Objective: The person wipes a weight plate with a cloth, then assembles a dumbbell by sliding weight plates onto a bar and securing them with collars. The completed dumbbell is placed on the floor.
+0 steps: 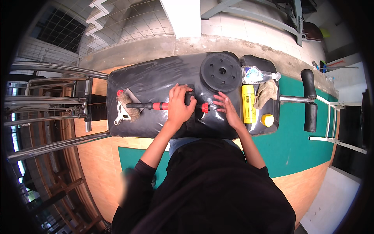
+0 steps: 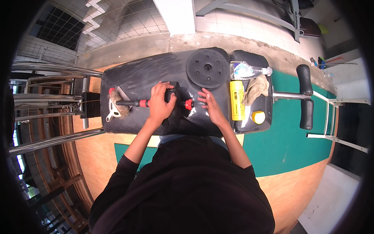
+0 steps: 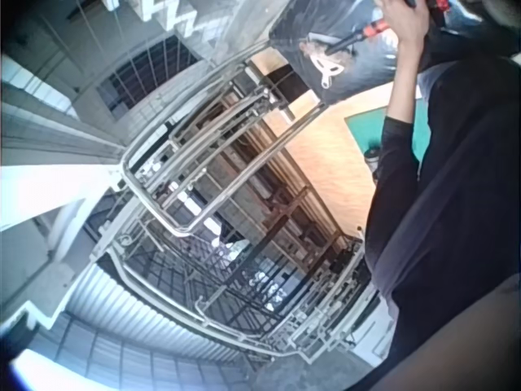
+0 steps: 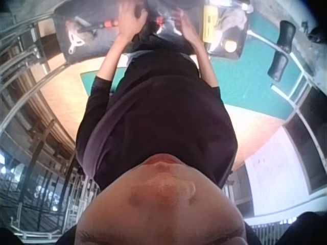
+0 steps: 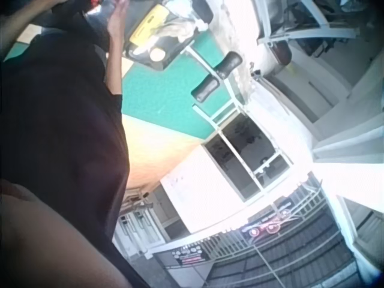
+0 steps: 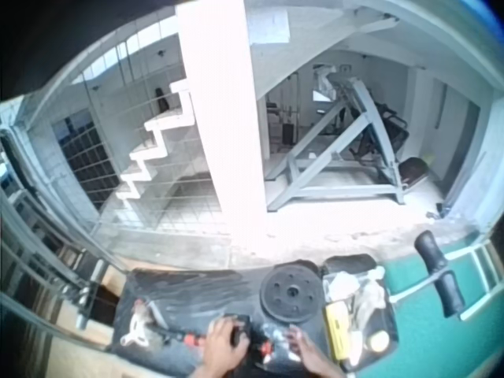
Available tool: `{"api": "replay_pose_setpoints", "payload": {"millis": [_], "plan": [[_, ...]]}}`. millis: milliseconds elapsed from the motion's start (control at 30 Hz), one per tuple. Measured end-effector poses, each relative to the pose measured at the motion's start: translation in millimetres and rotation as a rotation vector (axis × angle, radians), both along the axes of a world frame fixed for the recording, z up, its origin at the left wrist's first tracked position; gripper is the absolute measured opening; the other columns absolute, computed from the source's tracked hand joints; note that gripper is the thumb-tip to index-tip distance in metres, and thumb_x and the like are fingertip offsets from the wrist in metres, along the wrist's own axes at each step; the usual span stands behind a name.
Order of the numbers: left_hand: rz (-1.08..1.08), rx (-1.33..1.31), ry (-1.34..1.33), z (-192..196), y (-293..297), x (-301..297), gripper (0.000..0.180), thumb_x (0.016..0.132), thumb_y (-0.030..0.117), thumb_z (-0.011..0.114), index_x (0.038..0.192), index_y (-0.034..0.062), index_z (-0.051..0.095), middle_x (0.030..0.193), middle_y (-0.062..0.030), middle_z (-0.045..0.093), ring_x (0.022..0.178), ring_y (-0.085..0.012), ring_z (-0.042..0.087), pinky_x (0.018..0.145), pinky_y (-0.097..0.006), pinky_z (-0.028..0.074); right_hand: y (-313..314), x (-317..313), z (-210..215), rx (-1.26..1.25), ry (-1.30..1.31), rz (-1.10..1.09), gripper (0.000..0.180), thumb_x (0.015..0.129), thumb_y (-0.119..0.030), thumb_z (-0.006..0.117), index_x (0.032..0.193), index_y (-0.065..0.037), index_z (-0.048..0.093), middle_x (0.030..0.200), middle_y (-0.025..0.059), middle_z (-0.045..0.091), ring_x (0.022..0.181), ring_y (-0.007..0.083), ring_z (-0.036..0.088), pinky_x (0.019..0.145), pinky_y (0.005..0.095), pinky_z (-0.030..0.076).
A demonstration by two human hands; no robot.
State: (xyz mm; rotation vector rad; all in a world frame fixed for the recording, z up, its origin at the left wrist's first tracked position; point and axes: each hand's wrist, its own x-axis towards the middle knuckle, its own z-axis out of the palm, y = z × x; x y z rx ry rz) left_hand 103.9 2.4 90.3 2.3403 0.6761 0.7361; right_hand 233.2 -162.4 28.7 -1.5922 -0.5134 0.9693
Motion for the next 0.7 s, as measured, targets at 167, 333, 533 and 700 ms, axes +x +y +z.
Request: {"api": "replay_pose_setpoints", "payload": {"millis": [167, 333, 533, 700], "plan": [[0.009, 0.003, -0.003, 1.1, -0.1, -1.0, 0.025, 0.071, 0.010, 0.061, 0.095, 0.0037, 0.058, 0.107, -0.0146, 0.058, 0.111, -0.0402, 0.045, 0.095, -0.045, 0.039, -7.7, 6.1, 19.1, -0.308, 0.214, 0.364, 0.079, 0.093, -0.061, 0.008, 0.138, 0.001, 0.029, 0.079, 0.0071, 0.064, 0.078, 0.0164, 0.059, 0.071, 0.0267, 0.043], [-0.001, 0.015, 0.000, -0.3, 0.2, 0.3, 0.025, 0.071, 0.010, 0.061, 0.096, 0.0038, 0.058, 0.107, -0.0145, 0.058, 0.112, -0.0403, 0.045, 0.095, -0.044, 0.039, -4.4, 20.7, 6.7, -0.321, 0.008, 0.285, 0.073, 0.094, -0.059, 0.014, 0.136, -0.003, 0.036, 0.095, 0.0055, 0.061, 0.086, 0.0135, 0.055, 0.078, 0.0277, 0.042], [0.002, 0.007, 0.010, -2.4, -0.8, 1.3, 0.026, 0.071, 0.010, 0.061, 0.096, 0.0044, 0.058, 0.108, -0.0142, 0.058, 0.112, -0.0408, 0.045, 0.094, -0.045, 0.039, 26.2, 1.5, 25.2, 0.192, -0.149, 0.257, 0.062, 0.097, -0.049, 0.026, 0.136, -0.001, 0.035, 0.122, 0.0152, 0.056, 0.106, 0.0195, 0.056, 0.091, 0.0313, 0.041], [0.005, 0.007, -0.016, 4.7, -4.4, 1.9, 0.023, 0.072, 0.007, 0.059, 0.095, 0.0023, 0.058, 0.105, -0.0144, 0.059, 0.106, -0.0361, 0.050, 0.099, -0.042, 0.036, 21.3, 20.5, 22.3, -0.522, 0.028, 0.524, 0.069, 0.095, -0.057, 0.019, 0.133, -0.003, 0.041, 0.092, 0.0108, 0.065, 0.084, 0.0187, 0.060, 0.083, 0.0312, 0.044]]}}
